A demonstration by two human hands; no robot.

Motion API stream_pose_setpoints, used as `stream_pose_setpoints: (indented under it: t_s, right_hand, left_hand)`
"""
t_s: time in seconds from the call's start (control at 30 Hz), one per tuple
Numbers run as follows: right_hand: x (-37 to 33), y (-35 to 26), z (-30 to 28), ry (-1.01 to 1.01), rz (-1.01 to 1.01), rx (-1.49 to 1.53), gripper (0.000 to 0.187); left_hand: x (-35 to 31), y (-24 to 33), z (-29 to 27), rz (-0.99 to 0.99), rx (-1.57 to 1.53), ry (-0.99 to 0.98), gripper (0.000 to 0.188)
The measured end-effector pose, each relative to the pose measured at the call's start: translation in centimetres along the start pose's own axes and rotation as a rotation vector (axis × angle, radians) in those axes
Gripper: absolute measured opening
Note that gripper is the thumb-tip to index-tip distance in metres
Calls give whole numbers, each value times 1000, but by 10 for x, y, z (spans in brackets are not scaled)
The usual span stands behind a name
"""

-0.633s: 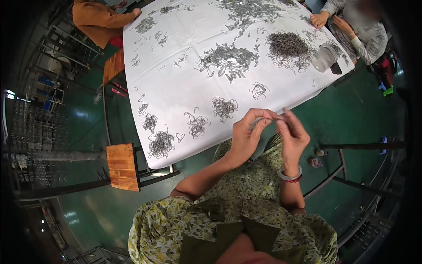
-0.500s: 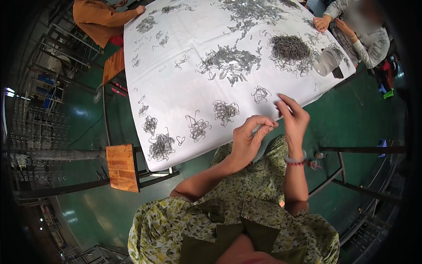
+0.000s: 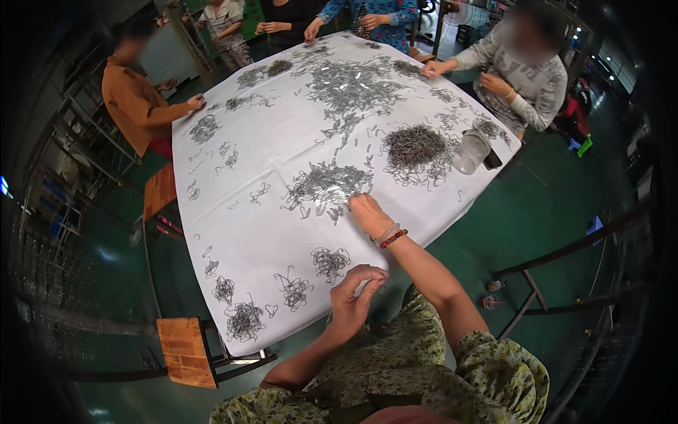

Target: The person sits at a table and repeatedly picks up small wire pieces, bends them into loops, and places them into a pile. They occasionally adjust the pile of wires on the table while continuing the repetitive assembly.

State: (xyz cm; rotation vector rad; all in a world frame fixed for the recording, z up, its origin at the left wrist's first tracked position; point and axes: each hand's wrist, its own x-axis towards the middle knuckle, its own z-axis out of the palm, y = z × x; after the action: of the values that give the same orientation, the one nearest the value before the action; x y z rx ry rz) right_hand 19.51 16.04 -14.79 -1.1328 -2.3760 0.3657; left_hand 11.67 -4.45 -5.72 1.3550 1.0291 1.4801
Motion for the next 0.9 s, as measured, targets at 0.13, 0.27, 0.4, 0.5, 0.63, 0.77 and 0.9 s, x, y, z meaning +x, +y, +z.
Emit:
stream_pose_setpoints:
  t_s: [0.13, 0.27, 0.4, 0.5, 0.63, 0.77, 0.9]
  right_hand:
    - [-35, -29, -57, 100, 304, 558, 13]
    - [-100, -73, -129, 178, 392, 1209, 15]
    - [-144, -110, -158, 197, 342, 1306, 14]
    - [-144, -118, -158, 283, 319, 974, 12]
    - [-142, -119, -158, 408, 126, 837, 9]
    - [-144, -121, -155, 443, 131, 734, 10]
    - [-149, -126, -147, 462, 139, 718, 15]
  left_hand:
    - [-3, -4, 2, 11, 29, 36, 7]
    - [1, -10, 7, -12, -41, 92, 8]
    - [4, -10, 14, -71, -102, 117, 8]
    - [6, -4, 21, -82, -118, 129, 9]
    - [11, 7, 24, -99, -105, 137, 10]
    - [5, 7, 17, -98, 44, 122, 13]
    - [-4, -3, 11, -106, -50, 89, 11]
